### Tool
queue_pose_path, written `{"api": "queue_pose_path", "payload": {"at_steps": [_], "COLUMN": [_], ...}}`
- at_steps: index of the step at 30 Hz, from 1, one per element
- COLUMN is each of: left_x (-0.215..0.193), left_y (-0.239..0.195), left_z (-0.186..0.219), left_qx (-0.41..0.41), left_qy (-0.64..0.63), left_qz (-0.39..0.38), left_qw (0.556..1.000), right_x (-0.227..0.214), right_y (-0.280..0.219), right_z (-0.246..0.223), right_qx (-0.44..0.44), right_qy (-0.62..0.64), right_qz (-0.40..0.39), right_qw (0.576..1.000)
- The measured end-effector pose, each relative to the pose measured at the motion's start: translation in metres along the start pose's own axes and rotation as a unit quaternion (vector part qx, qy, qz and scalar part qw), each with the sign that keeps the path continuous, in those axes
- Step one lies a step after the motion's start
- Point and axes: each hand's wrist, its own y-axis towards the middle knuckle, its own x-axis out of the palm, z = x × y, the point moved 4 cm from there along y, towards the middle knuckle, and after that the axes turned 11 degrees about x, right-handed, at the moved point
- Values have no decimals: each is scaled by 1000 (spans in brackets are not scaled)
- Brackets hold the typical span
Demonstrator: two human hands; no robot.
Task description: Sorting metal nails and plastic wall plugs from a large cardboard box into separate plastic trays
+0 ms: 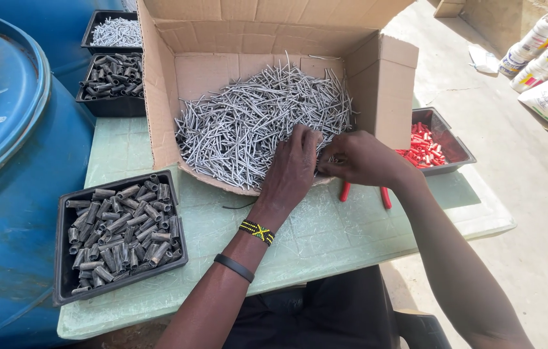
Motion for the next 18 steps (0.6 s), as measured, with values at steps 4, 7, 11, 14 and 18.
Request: {"api": "queue_pose_path", "payload": {"at_steps": [4, 7, 11, 14, 18], "left_x": [-7, -7, -7, -9, -8], "left_y": [1, 1, 2, 2, 2], "left_z": [6, 5, 4, 5, 4], "left_qx": [5, 2, -1, -9, -22], "left_qy": [7, 6, 0, 0, -18], "left_qz": [-1, -1, 3, 6, 13], "left_qw": [1000, 1000, 1000, 1000, 1000], "right_x": [5, 5, 1, -1, -11], "right_y": [7, 13, 13, 10, 7], "right_z": [-1, -2, -2, 0, -3], "right_qx": [33, 68, 41, 4, 10], "right_qy": [-31, -67, -70, -41, -16], "right_qz": [-34, -56, -35, -22, 18], "right_qw": [998, 994, 996, 999, 1000]}}
